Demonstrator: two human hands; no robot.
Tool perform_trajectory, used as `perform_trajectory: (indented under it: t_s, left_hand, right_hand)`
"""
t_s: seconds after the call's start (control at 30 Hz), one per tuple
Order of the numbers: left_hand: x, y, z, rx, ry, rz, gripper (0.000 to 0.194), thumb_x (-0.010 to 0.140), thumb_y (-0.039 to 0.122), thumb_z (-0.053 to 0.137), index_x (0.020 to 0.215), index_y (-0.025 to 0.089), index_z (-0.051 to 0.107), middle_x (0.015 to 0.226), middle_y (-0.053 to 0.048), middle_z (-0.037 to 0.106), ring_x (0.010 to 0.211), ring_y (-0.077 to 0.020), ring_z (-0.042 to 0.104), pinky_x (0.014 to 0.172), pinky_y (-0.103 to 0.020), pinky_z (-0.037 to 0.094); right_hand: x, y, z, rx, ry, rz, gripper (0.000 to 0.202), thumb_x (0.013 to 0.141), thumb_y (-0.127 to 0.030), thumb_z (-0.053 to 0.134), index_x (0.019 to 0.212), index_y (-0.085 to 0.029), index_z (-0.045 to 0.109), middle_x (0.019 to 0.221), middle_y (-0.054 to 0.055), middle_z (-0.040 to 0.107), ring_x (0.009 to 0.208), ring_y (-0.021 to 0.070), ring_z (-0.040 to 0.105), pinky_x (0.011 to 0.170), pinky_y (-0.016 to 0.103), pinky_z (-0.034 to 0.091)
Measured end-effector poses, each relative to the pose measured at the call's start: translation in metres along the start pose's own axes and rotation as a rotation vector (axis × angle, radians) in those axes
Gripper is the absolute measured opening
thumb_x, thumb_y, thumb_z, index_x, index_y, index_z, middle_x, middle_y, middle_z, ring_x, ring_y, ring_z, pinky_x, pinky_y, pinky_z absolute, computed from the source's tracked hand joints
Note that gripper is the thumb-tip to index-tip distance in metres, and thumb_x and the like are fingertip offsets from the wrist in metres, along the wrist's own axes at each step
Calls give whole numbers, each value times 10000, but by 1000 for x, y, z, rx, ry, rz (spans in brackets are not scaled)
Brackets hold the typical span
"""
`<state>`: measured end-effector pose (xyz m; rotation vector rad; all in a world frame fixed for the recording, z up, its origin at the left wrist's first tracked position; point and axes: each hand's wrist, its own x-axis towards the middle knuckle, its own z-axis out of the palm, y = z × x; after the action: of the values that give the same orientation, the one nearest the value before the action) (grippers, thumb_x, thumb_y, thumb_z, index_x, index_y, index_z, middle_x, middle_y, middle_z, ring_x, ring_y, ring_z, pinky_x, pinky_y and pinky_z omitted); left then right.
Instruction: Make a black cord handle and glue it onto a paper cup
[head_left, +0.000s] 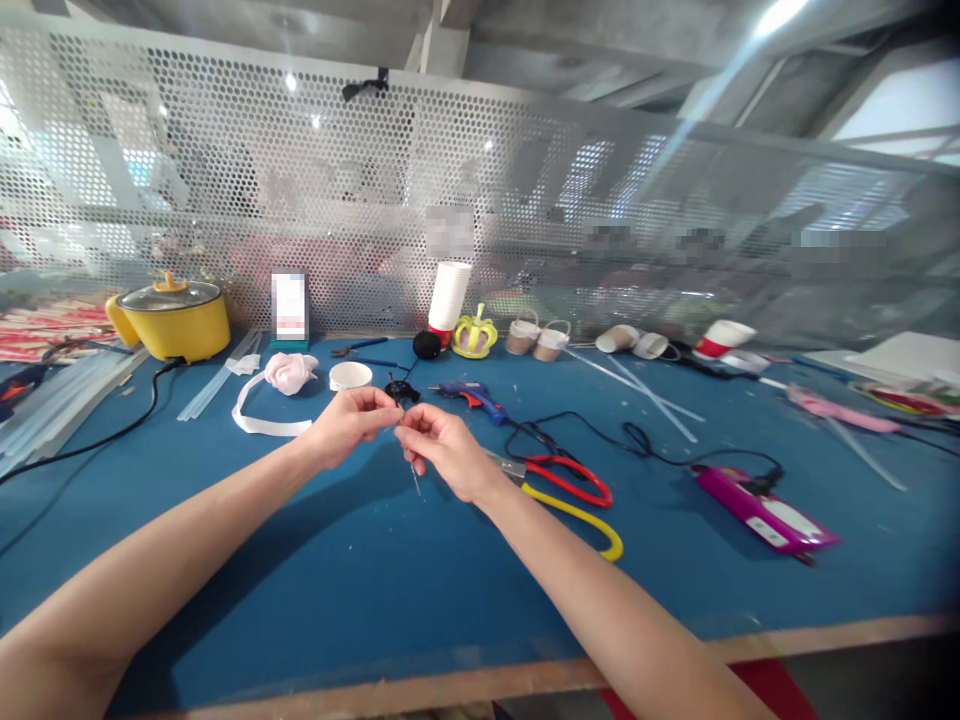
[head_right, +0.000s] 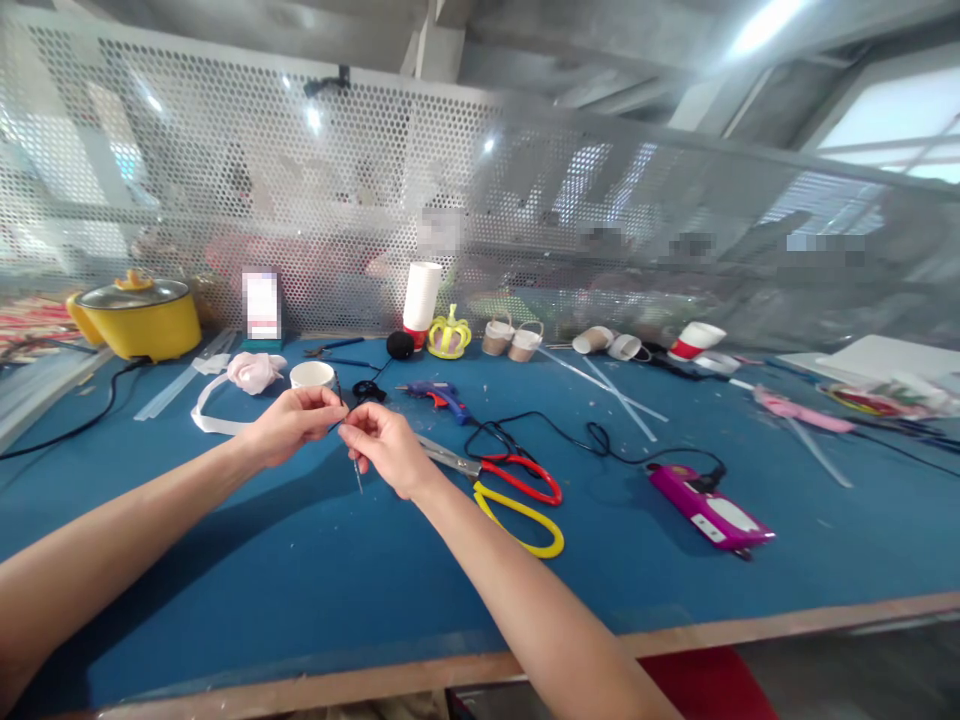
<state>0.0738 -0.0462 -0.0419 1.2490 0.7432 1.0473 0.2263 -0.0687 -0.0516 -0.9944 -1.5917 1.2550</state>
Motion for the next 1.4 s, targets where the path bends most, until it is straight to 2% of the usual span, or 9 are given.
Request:
perform_trajectory:
  t_s: [0.2, 0.53, 0.63, 0.73, 0.8, 0.93, 1.13, 1.3, 1.4]
  left_hand:
    - [1, -7, 5, 98, 139, 30, 207, 598, 257, 699, 635, 118, 550, 511, 43, 485, 404, -23, 330, 392, -197, 197]
    - [-2, -4, 10, 153, 212, 72, 179, 589, 234, 695, 591, 117, 560, 486, 55, 476, 415, -23, 328, 402, -196, 205]
    - [-1, -5, 7, 116, 180, 63, 193, 599, 248, 696, 587, 120, 552, 482, 55, 467, 407, -22, 320, 399, -197, 194]
    - [-2, -3, 4, 20, 54, 28, 212, 611, 271, 698, 607, 121, 549, 481, 54, 467, 392, -18, 311, 393, -198, 173]
    - [-2, -1, 3, -45, -28, 2, 225, 608, 277, 707, 615, 119, 546, 490, 50, 475, 391, -14, 310, 395, -196, 165]
    - [-2, 1, 3, -94, -73, -12, 242, 608, 282, 718, 624, 115, 543, 492, 54, 465, 392, -9, 300, 398, -192, 156]
    - [-2, 0, 3, 3, -2, 42, 239, 614, 290, 716, 630, 107, 564, 533, 38, 491, 410, -12, 321, 401, -194, 173]
    - [-3, 2, 4, -22, -55, 35, 224, 624, 281, 714, 646, 114, 566, 518, 41, 485, 416, -19, 335, 408, -197, 178]
    - [-3, 3, 3, -74, -96, 1, 239, 613, 281, 724, 647, 118, 553, 515, 45, 479, 400, -12, 304, 405, -199, 153]
  right_hand:
    - [-1, 4, 4, -258, 162, -111, 162, 759, -327, 534, 708, -188, 469, 535, -52, 472, 379, 77, 454, 380, 208, 365]
    - [-3, 5, 6, -365, 230, -174, 141, 764, -309, 519, 702, -187, 484, 549, -40, 473, 407, 80, 442, 396, 209, 361]
    - [-2, 2, 3, -251, 122, -119, 161, 744, -327, 559, 721, -182, 494, 581, -39, 488, 421, 75, 449, 404, 213, 378]
    - [-1, -2, -2, 7, -67, -16, 213, 716, -359, 600, 768, -167, 523, 649, -19, 527, 495, 86, 495, 406, 211, 405]
    - [-1, -4, -4, 148, -136, 43, 232, 693, -354, 632, 773, -159, 533, 660, -15, 537, 525, 85, 505, 400, 199, 406]
    - [0, -2, -4, 207, -125, 46, 237, 669, -333, 672, 718, -157, 521, 588, -45, 515, 473, 62, 477, 384, 181, 385]
    - [0, -1, -4, 16, 1, -45, 216, 704, -318, 652, 680, -160, 508, 516, -66, 502, 394, 45, 453, 397, 190, 369]
    - [-1, -5, -6, 231, -136, 31, 231, 691, -345, 663, 755, -160, 541, 655, -23, 573, 514, 71, 521, 421, 194, 408]
    - [-2, -5, -6, 308, -167, 64, 243, 674, -337, 682, 747, -162, 529, 620, -35, 566, 483, 61, 508, 420, 188, 402]
